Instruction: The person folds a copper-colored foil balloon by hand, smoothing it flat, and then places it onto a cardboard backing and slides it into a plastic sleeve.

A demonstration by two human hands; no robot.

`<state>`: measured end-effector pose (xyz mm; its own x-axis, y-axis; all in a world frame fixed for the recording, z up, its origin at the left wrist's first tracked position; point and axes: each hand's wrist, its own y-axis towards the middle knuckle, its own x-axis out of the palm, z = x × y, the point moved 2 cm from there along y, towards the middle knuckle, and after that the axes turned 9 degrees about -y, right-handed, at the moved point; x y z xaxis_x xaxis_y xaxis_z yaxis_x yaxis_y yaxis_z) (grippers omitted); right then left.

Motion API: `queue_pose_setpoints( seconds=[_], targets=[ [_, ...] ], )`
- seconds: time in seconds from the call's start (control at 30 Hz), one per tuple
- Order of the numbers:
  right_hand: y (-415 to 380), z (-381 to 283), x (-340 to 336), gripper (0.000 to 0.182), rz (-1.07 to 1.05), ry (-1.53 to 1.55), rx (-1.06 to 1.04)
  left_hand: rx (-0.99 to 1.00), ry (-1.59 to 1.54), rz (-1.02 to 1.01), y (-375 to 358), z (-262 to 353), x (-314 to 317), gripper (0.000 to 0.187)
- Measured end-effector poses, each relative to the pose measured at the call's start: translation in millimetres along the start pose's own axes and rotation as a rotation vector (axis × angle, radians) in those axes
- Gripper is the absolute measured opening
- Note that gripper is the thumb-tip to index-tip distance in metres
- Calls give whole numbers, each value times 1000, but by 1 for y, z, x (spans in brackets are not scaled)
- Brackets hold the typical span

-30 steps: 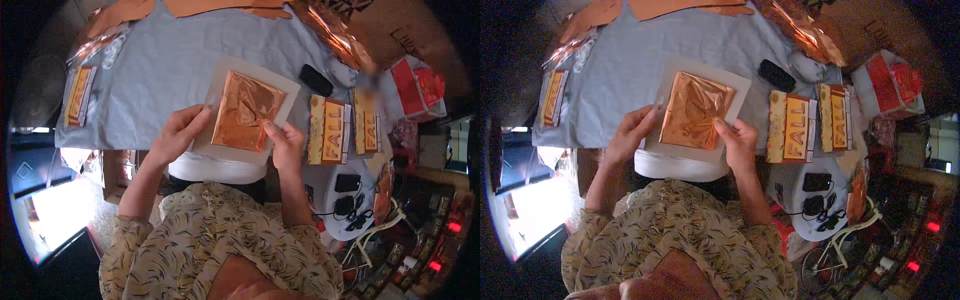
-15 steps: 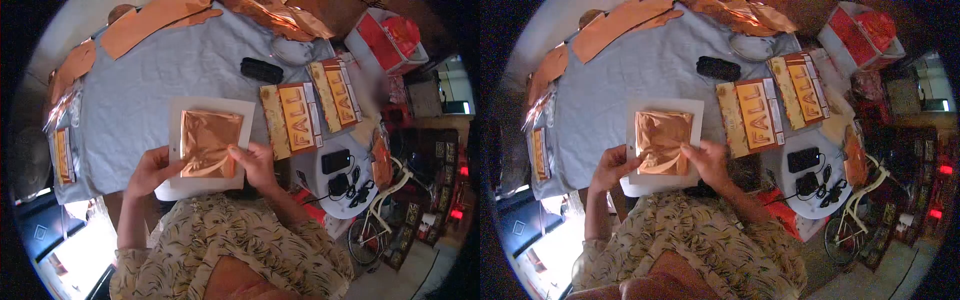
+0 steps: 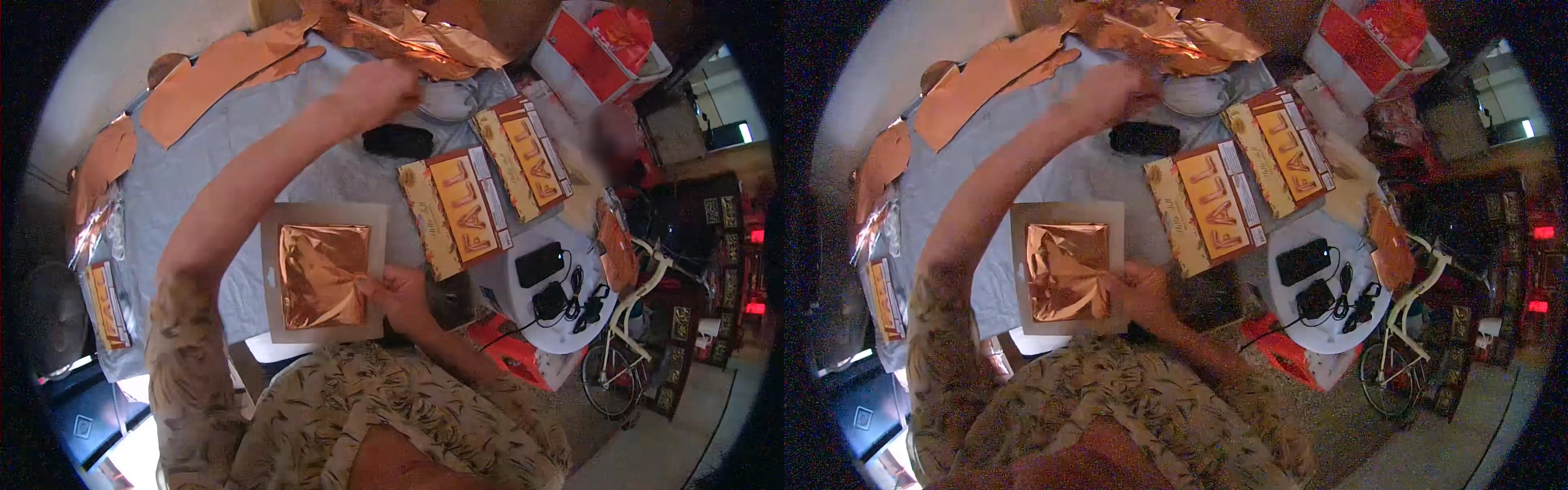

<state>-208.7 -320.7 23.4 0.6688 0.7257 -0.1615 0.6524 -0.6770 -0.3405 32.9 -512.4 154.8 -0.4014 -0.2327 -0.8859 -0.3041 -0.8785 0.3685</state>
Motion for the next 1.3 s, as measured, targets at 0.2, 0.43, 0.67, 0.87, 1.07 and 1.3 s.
queue_pose_setpoints(
  seconds=[0.2, 0.43, 0.67, 0.87, 1.07, 1.3],
  targets=[
    [5, -14, 3, 25, 89, 81, -68, -137, 200, -187, 76, -16, 59, 16],
    [5, -30, -3, 26, 37, 33, -86, -141, 155, -87, 82, -32, 83, 18],
    [20, -2, -22, 24, 123, -216, -67, 10, -12, 92, 3, -6, -34, 16],
    [24, -46, -19, 24, 88, 222, -122, -221, -534, -2, -132, 38, -92, 13],
    [30, -46, -5, 27, 33, 254, -146, -179, -383, 44, -180, 45, -87, 10],
    [39, -48, 17, 25, 60, 300, -178, -225, -409, 285, -222, 45, -103, 16]
  ],
)
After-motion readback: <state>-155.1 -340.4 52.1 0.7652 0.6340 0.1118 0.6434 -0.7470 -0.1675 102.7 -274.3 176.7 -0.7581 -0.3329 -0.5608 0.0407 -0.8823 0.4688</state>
